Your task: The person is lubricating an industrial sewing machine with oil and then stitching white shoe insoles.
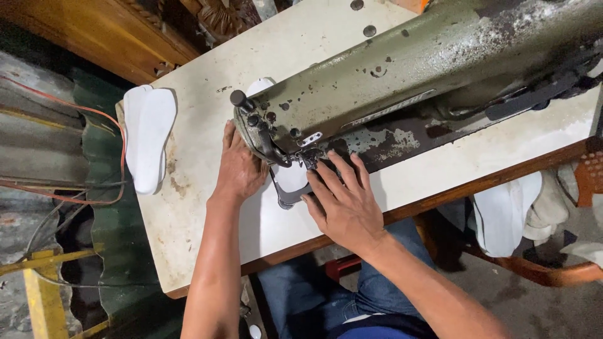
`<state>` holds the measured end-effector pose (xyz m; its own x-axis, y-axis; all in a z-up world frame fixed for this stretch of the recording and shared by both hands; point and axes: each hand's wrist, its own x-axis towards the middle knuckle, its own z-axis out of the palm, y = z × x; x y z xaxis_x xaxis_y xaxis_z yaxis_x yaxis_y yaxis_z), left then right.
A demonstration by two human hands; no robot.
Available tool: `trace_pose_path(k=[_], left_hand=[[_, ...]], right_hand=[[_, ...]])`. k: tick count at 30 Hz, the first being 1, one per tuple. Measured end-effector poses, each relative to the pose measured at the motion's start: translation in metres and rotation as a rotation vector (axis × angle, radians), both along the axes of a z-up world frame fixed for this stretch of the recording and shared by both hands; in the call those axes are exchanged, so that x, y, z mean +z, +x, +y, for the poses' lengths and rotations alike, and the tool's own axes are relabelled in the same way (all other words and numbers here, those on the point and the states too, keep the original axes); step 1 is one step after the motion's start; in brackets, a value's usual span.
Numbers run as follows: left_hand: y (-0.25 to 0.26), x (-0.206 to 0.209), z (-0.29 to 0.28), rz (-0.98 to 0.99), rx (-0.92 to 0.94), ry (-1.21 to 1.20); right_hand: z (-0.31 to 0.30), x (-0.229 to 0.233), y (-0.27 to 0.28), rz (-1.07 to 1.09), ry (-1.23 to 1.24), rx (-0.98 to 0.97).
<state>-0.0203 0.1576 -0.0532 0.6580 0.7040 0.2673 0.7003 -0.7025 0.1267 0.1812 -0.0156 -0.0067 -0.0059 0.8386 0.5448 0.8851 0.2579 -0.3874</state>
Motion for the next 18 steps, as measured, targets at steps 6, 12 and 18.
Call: trace_pose_path(k=[6, 12, 18], left_hand=[[-0.002, 0.001, 0.004, 0.063, 0.013, 0.027], [0.001, 0.012, 0.004, 0.107, 0.057, -0.028], [0.005, 0.015, 0.003, 0.1, 0.093, -0.051]], right_hand=[[-0.001, 0.004, 0.0, -0.007, -0.056, 0.015], [-0.001, 0.001, 0.0, -0.035, -0.118, 0.023], [-0.002, 0.006, 0.0, -0.041, -0.158, 0.037]])
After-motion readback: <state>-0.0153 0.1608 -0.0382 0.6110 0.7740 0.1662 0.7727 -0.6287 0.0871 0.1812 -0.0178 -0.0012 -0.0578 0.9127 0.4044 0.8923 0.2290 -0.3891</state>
